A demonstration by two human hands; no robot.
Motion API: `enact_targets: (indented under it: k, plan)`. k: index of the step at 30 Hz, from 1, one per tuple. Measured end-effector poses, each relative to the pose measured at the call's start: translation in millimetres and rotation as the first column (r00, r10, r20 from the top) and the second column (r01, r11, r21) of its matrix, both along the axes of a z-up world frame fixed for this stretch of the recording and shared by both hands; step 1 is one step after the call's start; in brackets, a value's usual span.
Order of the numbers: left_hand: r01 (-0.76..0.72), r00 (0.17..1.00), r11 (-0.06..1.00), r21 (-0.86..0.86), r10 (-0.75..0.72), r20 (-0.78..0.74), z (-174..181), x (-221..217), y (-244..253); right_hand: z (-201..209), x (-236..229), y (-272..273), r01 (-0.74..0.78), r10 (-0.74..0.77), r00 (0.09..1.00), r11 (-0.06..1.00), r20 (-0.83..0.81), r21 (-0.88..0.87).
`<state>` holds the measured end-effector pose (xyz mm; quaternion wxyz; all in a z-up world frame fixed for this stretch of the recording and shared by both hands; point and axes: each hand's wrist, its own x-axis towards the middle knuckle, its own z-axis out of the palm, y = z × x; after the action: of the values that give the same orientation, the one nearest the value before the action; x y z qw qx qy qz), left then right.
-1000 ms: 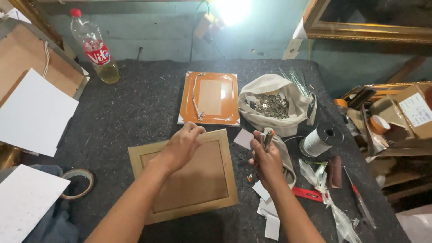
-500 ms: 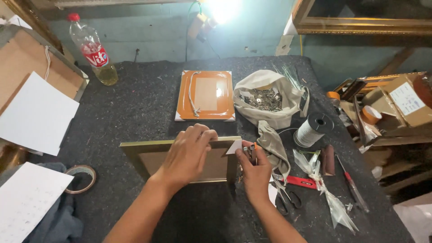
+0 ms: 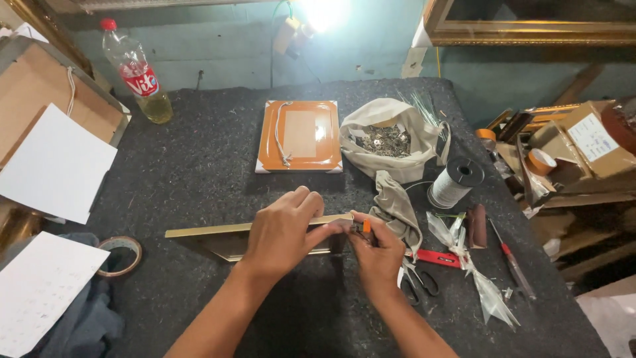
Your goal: Applying protective white strips to the edges of picture frames and trimming them with a utility knife
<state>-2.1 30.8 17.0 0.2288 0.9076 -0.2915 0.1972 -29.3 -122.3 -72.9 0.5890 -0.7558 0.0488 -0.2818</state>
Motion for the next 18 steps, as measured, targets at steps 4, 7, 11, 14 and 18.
enact_targets:
  k: [4, 7, 11, 14, 18]
  plan:
    - [0.01, 0.999, 1.0, -0.004, -0.01, -0.035, 4, -2, 1, 9, -4, -5, -0.047, 0.047, 0.999, 0.996, 0.005, -0.07]
    - [0.054, 0.993, 0.998, 0.021, -0.051, -0.105, 7, -6, -1, 5, -6, -9, -0.076, 0.08, 0.996, 0.993, 0.038, -0.086]
    - [0.144, 0.983, 0.98, 0.135, -0.126, -0.135, 4, -13, -4, 2, -7, -17, -0.133, 0.144, 0.982, 0.987, -0.12, 0.092]
    - [0.144, 0.988, 0.986, 0.081, -0.138, -0.077, 3, -21, -6, -1, -12, -23, -0.188, 0.241, 0.955, 0.942, -0.171, 0.277]
    - [0.161, 0.984, 0.985, 0.066, -0.166, 0.069, -2, -35, -6, 6, -26, -26, -0.212, 0.355, 0.894, 0.873, -0.274, 0.439]
